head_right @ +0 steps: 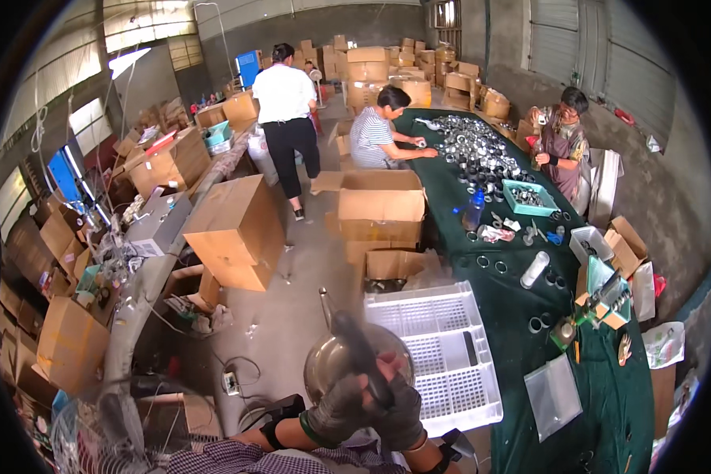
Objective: Walking through a manufacturing facility while carrying a metal kettle.
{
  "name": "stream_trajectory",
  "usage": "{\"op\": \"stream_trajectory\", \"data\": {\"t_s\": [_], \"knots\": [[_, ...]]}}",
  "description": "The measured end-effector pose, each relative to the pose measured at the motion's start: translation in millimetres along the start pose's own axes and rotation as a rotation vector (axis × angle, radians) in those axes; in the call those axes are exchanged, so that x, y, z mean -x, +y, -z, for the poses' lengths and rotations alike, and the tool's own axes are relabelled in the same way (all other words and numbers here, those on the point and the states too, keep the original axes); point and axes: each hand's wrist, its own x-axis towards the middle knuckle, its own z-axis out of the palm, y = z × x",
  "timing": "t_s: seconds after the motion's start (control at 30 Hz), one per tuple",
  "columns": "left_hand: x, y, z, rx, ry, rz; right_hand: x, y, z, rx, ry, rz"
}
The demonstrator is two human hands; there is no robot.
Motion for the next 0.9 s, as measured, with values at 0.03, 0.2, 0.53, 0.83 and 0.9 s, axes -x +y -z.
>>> {"op": "stream_trajectory", "data": {"t_s": [0.03,0.2,0.53,0.83,0.9], "knots": [[-24.3,6.9,10.1,0.009,0.001,0.012,-20.6,13.1,-7.8,-0.018,0.010,-0.002],[-136.4,42.1,43.9,0.051,-0.123,0.092,-86.3,99.3,-44.8,-0.029,0.089,-0.083],[-348.2,93.8,179.1,-0.314,-0.688,0.334,-210.6,188.8,-131.7,0.196,0.461,-0.266],[-498.5,161.9,190.5,-0.613,-0.833,0.457,-312.8,249.4,-180.0,0.174,0.748,-0.484],[-525.5,153.9,197.5,-0.383,-0.868,0.554,-335.4,261.1,-183.0,0.161,0.779,-0.514]]}}
